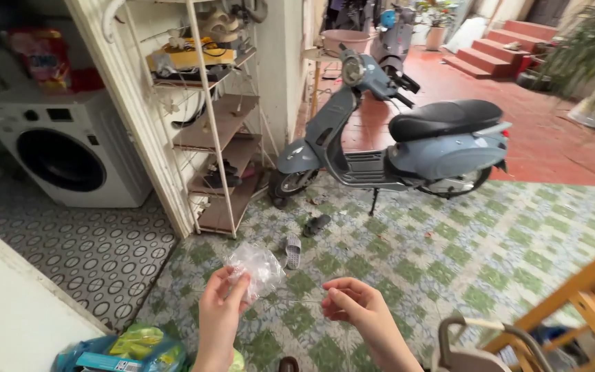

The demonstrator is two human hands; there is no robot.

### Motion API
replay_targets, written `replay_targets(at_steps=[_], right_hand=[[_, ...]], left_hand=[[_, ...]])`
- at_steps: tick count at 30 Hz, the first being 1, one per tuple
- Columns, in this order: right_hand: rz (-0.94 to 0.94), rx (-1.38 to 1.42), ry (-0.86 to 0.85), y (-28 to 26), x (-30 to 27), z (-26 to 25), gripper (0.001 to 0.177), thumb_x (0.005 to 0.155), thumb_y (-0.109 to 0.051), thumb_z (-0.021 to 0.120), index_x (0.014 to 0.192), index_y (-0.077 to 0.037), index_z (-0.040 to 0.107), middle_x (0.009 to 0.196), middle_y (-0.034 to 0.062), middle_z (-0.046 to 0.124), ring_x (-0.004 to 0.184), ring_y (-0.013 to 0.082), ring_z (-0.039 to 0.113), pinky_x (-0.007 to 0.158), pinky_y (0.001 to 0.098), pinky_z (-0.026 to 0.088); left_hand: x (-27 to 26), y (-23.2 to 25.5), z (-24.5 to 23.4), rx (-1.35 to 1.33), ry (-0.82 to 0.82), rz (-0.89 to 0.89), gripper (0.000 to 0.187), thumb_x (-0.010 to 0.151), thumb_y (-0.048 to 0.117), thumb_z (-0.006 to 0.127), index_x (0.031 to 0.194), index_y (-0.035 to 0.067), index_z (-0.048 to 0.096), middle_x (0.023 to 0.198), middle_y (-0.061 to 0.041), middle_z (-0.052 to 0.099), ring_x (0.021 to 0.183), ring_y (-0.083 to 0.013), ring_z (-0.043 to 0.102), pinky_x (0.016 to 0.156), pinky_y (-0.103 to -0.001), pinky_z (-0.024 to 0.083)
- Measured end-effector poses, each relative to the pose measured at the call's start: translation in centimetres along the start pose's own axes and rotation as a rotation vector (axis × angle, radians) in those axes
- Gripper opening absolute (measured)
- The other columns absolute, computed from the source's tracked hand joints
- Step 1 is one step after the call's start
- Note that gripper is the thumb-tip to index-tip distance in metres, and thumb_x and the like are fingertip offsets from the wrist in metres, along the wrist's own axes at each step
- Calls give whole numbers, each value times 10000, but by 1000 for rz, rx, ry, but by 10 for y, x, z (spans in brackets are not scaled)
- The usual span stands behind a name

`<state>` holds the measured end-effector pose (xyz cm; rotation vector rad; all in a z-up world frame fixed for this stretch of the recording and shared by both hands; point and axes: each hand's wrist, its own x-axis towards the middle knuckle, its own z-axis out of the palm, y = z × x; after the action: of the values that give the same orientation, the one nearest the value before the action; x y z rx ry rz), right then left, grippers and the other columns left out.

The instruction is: The recorder organizes a medical supply drawer and then washes a cleaning cloth in the bathroom.

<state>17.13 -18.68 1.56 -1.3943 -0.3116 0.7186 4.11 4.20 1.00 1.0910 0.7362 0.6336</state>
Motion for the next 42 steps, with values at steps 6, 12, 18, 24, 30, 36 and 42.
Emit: replay_targets(at_steps=[6, 12, 18, 24, 30, 36, 42], right_hand=[[-12, -57, -104, -26, 93, 7, 283, 930, -212, 649, 1113, -12, 732, 878, 84, 749, 826, 169, 714, 807, 352, 608], [-3, -131, -234, -44, 206, -34, 297, 940, -219, 641, 1126, -12, 744, 883, 80, 756, 824, 164, 704, 803, 342, 590], [68, -202, -342, -63, 327, -98, 286, 929, -204, 659, 1141, -30, 742, 892, 81, 762, 831, 179, 721, 782, 336, 576], [65, -201, -388, -74, 405, -93, 294, 934, -205, 646, 1141, -22, 743, 890, 98, 768, 818, 171, 708, 790, 345, 605], [266, -251, -525, -64, 442, -25, 273, 946, -194, 655, 1167, -47, 720, 914, 84, 755, 812, 178, 710, 758, 327, 562], [297, -299, -628, -54, 469, 72, 340, 927, -191, 655, 1250, -89, 689, 964, 93, 754, 804, 162, 710, 750, 311, 555], [260, -350, -792, -8, 496, 215, 447, 913, -211, 670, 1346, -127, 601, 1035, 96, 761, 780, 160, 717, 728, 300, 573]], left_hand=[[62, -4, 11, 75, 103, -2, 327, 911, 208, 718, 1194, 63, 645, 1053, -45, 735, 889, -133, 633, 727, -312, 506], [132, -13, 50, -31, 255, 19, 364, 892, 208, 714, 1229, 88, 645, 1111, -32, 734, 959, -110, 656, 780, -298, 505], [191, -17, 102, -115, 376, 80, 395, 889, 233, 713, 1251, 95, 632, 1125, -31, 724, 967, -118, 653, 790, -314, 502], [227, -31, 120, -194, 491, 114, 355, 875, 212, 728, 1185, 66, 636, 1111, -43, 716, 945, -138, 661, 769, -324, 534], [257, -27, 90, -113, 582, 204, 311, 904, 177, 733, 1184, 71, 646, 1076, -46, 671, 933, -112, 626, 737, -306, 487], [301, -19, 42, -238, 580, 275, 290, 891, 150, 722, 1149, 54, 628, 1076, -32, 695, 923, -96, 646, 730, -295, 524], [332, -38, -62, -92, 738, 399, 286, 846, 130, 744, 1100, 55, 639, 1078, 10, 696, 841, -73, 639, 635, -268, 495]])
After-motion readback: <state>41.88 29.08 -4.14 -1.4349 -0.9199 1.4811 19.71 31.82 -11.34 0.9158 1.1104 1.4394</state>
